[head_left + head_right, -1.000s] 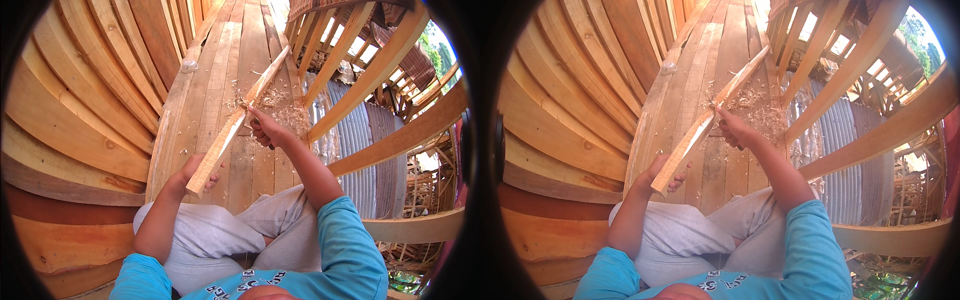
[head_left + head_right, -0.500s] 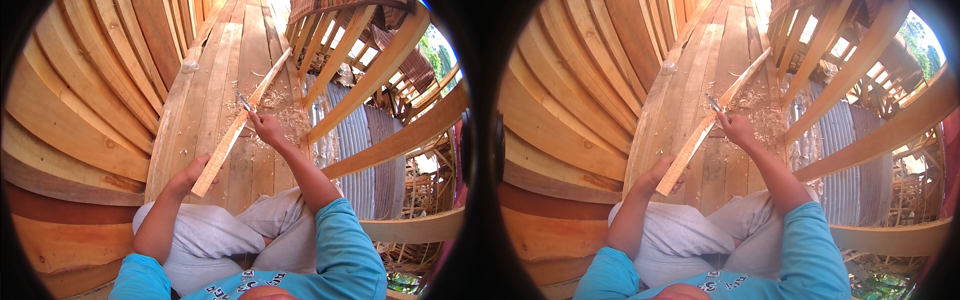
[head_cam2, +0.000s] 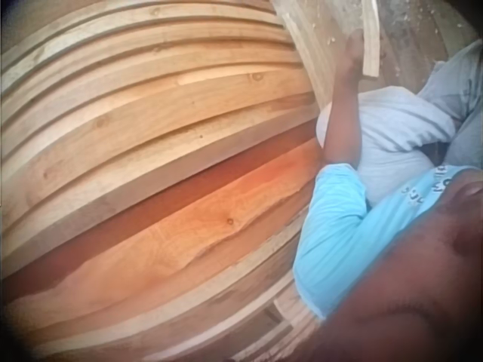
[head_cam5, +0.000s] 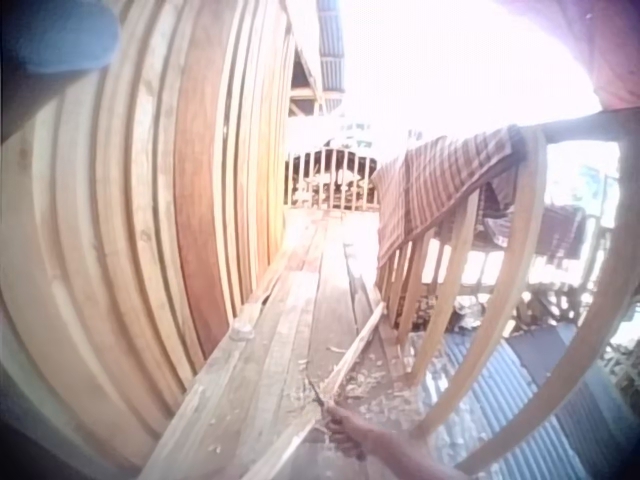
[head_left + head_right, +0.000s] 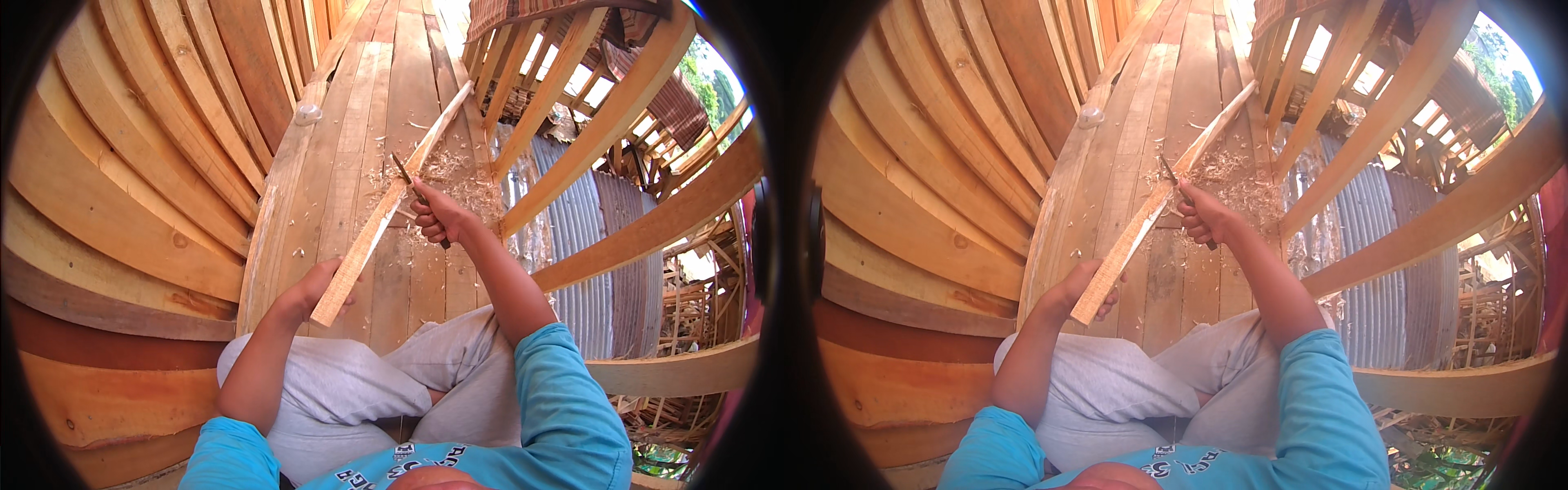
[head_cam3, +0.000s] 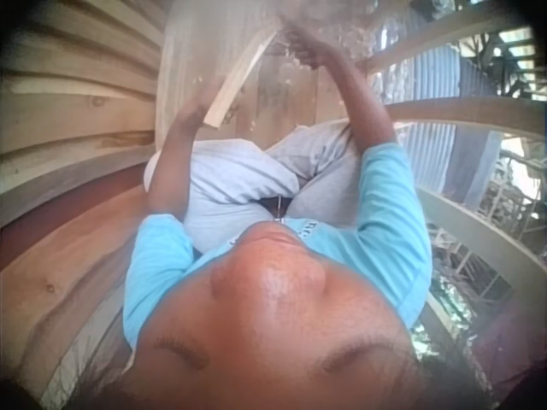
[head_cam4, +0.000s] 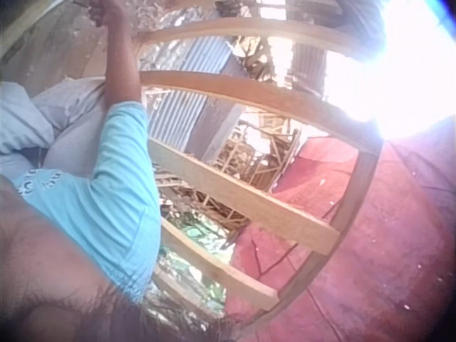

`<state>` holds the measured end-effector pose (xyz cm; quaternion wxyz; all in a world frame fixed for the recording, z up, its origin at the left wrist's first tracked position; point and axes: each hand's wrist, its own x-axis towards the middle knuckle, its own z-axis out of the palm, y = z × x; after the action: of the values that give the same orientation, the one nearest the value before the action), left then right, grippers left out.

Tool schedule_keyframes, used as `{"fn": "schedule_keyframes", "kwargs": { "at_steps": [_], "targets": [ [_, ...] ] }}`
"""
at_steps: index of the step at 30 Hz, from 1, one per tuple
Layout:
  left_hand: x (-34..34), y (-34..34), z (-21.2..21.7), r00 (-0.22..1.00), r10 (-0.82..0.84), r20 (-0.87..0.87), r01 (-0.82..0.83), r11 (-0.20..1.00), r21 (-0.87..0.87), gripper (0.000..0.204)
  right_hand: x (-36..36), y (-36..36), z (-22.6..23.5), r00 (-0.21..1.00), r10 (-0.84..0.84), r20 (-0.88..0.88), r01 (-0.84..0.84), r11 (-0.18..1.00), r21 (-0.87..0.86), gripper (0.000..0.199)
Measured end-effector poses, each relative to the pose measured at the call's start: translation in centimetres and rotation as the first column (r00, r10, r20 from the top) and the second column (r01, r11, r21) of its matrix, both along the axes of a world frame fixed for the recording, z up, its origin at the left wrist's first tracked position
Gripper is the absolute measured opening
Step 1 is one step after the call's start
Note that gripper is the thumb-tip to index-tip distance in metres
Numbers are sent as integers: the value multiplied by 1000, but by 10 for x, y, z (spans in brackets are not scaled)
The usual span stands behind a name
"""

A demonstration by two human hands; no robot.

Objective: The person sits cross-legged on a wooden floor and uses a knife to shave thin layers off a rectangular wooden plank. They hold the plank with one hand and scrape the blade along its length, producing wood shavings that accumulate on the floor.

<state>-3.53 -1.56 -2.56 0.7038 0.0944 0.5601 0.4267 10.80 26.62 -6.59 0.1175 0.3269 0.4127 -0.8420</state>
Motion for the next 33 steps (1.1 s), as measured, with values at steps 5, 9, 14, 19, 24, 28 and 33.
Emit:
{"fn": "schedule_keyframes", "kwargs": {
  "at_steps": [5,9,14,19,24,28,33],
  "targets": [
    [5,3,14,998,-26,-54,27,1000,5,36,25,37,-28,963,92,-252,-175,927,-332,65],
    [-10,-4,5,999,-15,51,14,1000,16,36,8,8,-6,993,20,-120,-14,999,52,65],
    [-8,-3,9,995,5,102,-6,1000,15,36,-1,0,-4,991,-128,-37,97,500,860,70],
    [1,0,9,996,10,93,-13,999,30,36,-6,4,-19,949,-243,-203,263,247,933,68],
    [0,-2,9,996,5,89,-8,999,35,38,-11,2,-11,913,-381,-148,359,574,736,63],
    [-2,-1,10,994,3,110,-7,999,43,38,-12,-3,6,904,-426,-36,397,806,439,60],
    [2,0,10,997,7,80,-11,999,48,37,-11,-3,7,904,-428,-9,399,834,381,60]
  ]
}}
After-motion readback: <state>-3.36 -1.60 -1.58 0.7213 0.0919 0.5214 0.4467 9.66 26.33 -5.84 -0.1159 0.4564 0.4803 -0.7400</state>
